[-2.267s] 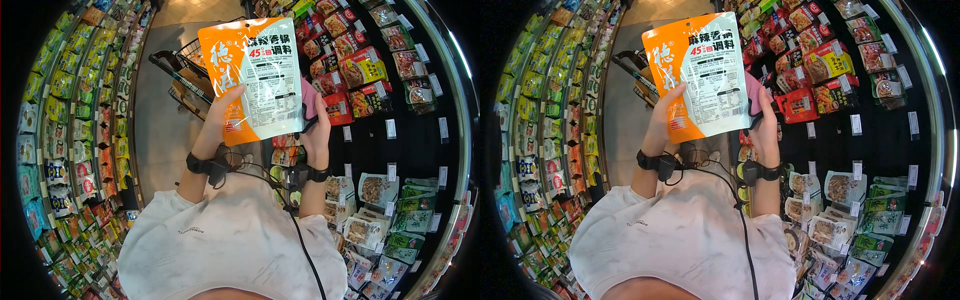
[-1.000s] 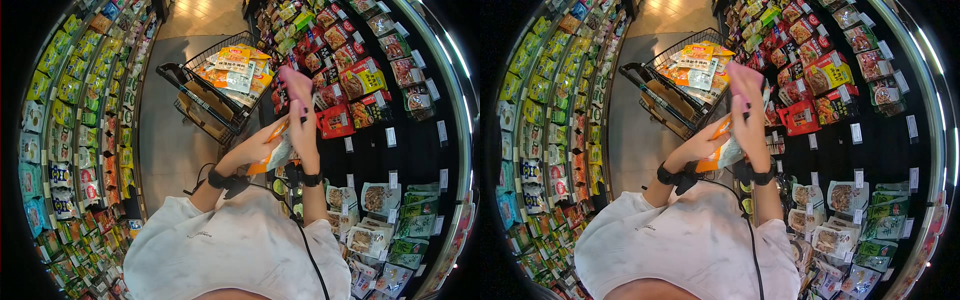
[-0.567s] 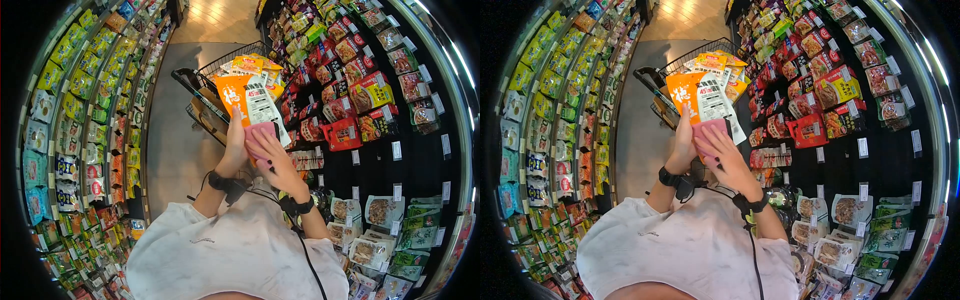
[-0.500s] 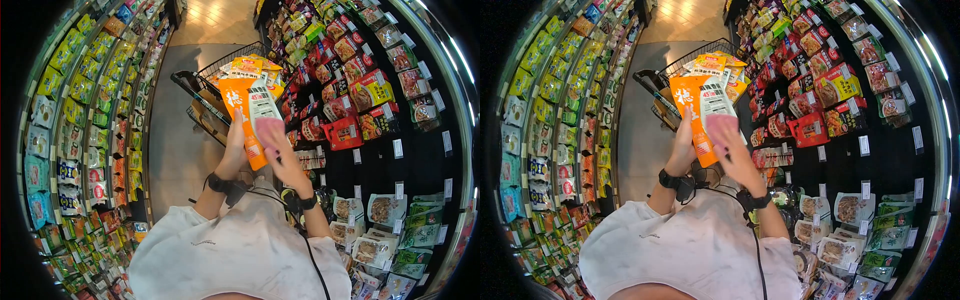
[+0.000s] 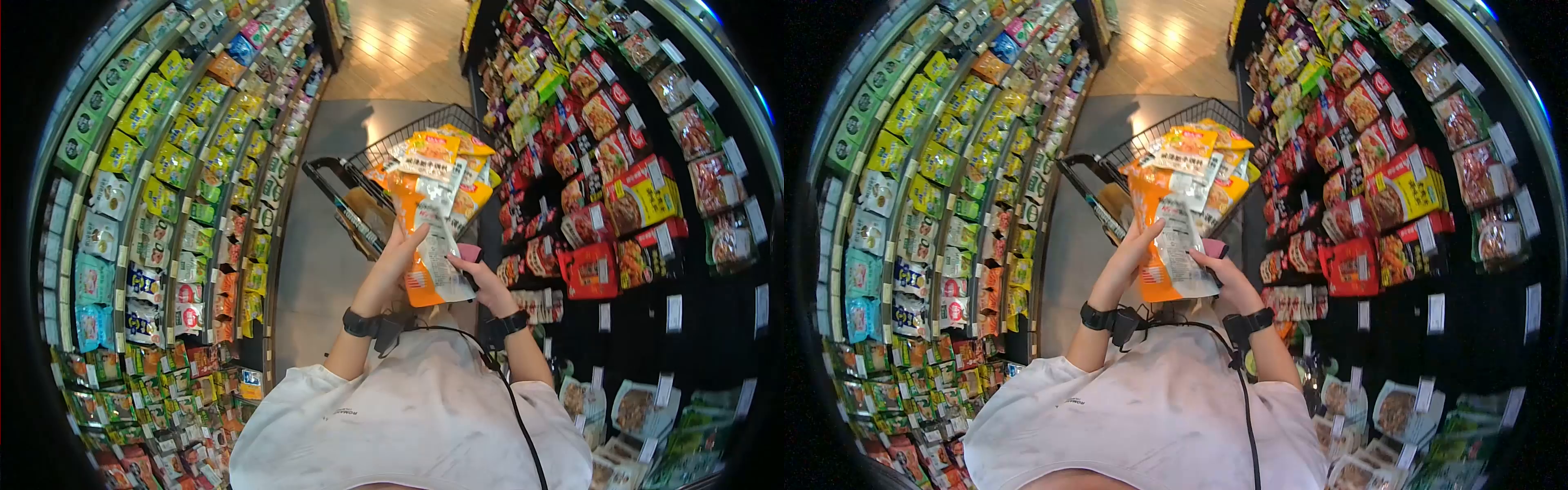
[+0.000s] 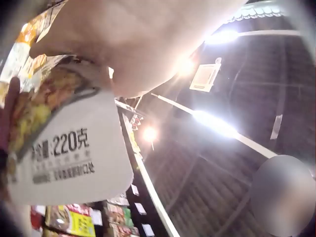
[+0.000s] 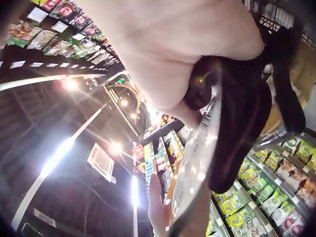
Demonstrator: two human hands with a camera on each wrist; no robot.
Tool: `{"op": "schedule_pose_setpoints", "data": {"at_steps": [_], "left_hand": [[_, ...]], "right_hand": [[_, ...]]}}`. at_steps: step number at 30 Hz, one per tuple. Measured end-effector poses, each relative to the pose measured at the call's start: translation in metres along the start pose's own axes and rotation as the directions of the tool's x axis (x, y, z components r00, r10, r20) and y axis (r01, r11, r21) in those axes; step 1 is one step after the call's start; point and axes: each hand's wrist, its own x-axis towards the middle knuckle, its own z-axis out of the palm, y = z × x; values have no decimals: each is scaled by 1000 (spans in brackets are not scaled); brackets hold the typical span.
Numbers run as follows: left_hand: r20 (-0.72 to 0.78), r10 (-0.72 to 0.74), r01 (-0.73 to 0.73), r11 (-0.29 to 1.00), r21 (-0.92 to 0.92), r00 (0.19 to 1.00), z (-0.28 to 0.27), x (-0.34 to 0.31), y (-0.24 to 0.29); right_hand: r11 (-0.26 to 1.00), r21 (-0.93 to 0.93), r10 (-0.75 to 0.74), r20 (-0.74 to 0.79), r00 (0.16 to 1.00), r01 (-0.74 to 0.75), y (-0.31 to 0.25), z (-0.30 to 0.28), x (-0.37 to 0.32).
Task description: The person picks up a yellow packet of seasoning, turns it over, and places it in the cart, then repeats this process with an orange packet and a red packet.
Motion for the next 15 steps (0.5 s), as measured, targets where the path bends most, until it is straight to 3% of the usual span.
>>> {"op": "schedule_pose_setpoints", "data": {"at_steps": [2,5,7,8,10,11,13,14,15], "left_hand": [[-43,67,-60,989,133,997,-15,29,-14],[-348,93,41,933,358,933,-26,52,1],[-355,245,-96,917,388,902,-64,79,-12],[-430,234,-38,908,417,872,-46,70,7],[-550,283,1,889,458,785,-76,85,-8],[-611,290,46,880,474,737,-96,95,-23],[-703,279,271,782,562,655,-116,111,-51],[-739,280,383,713,587,612,-124,117,-67],[-743,291,452,643,619,603,-134,122,-86]], "right_hand": [[994,-51,-103,-32,994,101,-22,-17,19],[907,-224,-404,-227,886,357,-50,-56,50],[867,-282,-486,-290,825,411,-60,-97,84],[884,-229,-463,-313,829,407,-63,-108,104],[913,-126,-406,-364,838,387,-71,-128,136],[845,-209,-535,-331,778,492,-73,-127,148],[814,-303,-566,-220,795,495,-54,-157,188],[827,-473,-477,-302,826,304,-70,-143,167],[853,-469,-357,-205,911,229,-49,-182,199]]}}
